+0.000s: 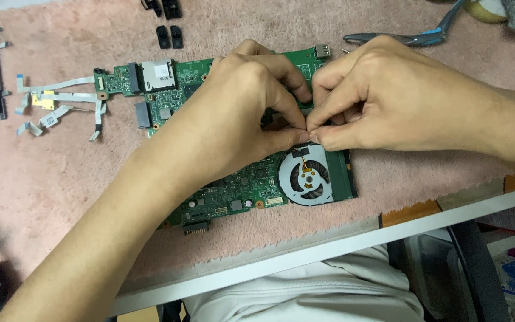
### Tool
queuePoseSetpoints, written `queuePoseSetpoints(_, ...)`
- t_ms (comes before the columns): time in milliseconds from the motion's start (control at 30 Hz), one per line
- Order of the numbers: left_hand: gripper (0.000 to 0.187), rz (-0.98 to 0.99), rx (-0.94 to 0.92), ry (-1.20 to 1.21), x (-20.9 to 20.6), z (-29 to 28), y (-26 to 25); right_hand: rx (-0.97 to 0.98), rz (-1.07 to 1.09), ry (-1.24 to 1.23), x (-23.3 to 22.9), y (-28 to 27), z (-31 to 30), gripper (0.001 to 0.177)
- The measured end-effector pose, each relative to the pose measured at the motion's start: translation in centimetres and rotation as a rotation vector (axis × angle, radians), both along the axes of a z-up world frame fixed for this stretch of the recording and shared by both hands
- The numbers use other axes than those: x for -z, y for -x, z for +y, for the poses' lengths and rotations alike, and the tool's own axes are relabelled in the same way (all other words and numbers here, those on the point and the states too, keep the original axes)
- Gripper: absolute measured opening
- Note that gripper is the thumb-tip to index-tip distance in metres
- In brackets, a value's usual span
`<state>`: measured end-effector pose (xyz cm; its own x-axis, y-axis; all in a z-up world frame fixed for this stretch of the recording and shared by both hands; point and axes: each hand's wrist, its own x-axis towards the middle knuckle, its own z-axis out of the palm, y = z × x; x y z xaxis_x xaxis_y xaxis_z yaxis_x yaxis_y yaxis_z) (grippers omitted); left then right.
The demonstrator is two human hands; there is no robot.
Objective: The person secures a cooling fan and heatsink onto a laptop motherboard using a screwdriver. They then pick up the laptop chassis and connect a ribbon cable to the internal frame.
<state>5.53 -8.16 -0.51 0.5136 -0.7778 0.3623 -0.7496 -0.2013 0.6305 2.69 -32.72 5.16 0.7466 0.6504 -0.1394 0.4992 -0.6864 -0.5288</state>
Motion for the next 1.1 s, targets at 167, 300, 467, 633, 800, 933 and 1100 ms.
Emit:
queuePoseSetpoints(167, 0.006, -0.084, -0.019, -0.051, -0.7, -0.1, 0.5, -0.056, 0.002, -0.027, 0.1, -0.2, -0.3, 0.008)
queuePoseSetpoints(300, 0.007, -0.103, -0.03, -0.068, -0.9, -0.2, 0.8, -0.075, -0.021, -0.041, 0.0, -0.2, -0.4, 0.008)
queuePoseSetpoints(467, 0.012, -0.118, -0.021, -0.042, -0.5, -0.1, 0.5, -0.092, -0.101, -0.056, 0.0, 0.3, -0.3, 0.01)
queuePoseSetpoints(633, 0.007, -0.051, 0.111, 0.027, -0.4, 0.1, -0.5, -0.064, -0.041, -0.031, -0.2, 0.2, -0.2, 0.008)
queuePoseSetpoints(800, 0.009, -0.066, 0.089, 0.011, -0.7, -0.2, -0.4, -0.049, -0.014, -0.061, 0.1, -0.1, -0.3, 0.008)
queuePoseSetpoints(933, 0.01, -0.059, 0.055, -0.003, -0.9, -0.2, 0.1, -0.032, 0.016, -0.081, 0.2, -0.2, -0.5, 0.005)
queuePoseSetpoints(1100, 0.014, -0.031, 0.041, 0.007, -1.1, -0.5, 0.2, -0.064, 0.015, -0.079, 0.7, -0.6, -0.8, 0.009)
